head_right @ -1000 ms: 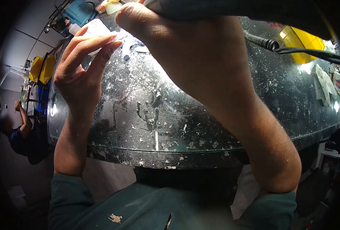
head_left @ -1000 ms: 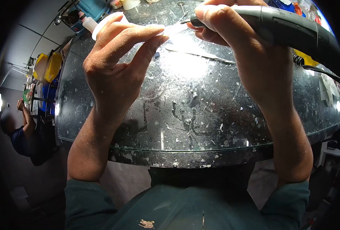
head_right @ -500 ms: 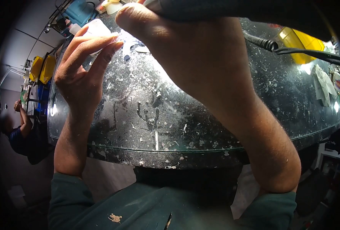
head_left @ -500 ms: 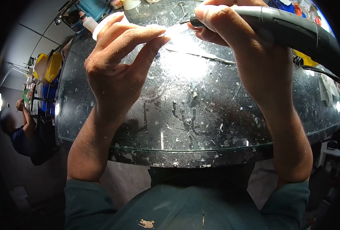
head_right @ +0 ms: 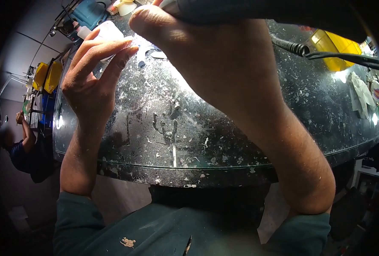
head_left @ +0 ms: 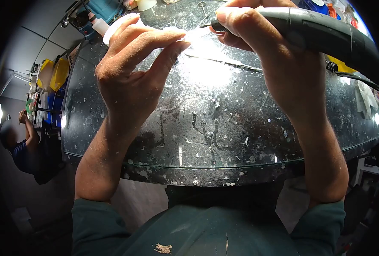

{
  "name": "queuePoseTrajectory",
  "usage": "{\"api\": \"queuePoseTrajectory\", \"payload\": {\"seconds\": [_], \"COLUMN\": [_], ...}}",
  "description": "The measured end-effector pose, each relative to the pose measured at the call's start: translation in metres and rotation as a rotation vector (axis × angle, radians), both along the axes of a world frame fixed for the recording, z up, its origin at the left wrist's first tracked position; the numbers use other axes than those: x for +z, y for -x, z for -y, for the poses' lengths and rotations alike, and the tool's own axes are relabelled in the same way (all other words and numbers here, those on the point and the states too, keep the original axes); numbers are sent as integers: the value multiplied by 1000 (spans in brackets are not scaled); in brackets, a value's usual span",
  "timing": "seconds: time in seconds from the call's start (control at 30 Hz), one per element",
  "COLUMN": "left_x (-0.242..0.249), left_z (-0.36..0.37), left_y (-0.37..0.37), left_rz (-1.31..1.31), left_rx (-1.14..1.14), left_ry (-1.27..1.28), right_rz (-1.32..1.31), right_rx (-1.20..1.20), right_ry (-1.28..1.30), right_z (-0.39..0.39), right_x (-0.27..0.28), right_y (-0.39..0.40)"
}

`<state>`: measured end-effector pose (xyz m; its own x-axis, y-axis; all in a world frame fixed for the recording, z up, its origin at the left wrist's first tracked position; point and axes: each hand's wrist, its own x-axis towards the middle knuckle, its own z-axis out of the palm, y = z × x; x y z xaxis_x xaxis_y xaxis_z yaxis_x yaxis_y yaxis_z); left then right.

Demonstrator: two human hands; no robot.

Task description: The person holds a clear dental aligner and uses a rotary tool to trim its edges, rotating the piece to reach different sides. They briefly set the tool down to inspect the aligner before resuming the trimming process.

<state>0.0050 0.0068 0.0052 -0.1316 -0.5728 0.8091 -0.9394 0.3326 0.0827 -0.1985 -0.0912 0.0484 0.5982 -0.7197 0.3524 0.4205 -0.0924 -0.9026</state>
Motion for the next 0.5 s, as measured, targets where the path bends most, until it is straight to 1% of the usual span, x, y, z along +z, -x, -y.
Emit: {"api": "queuePoseTrajectory", "payload": {"seconds": [0.5], "left_x": [1], "left_z": [0], "left_y": [1], "left_rz": [-5], "left_rx": [-4], "left_ry": [-8], "right_rz": [-16], "right_rx": [-3], "right_ry": [36], "right_z": [3], "right_x": [-3], "right_y": [4]}}
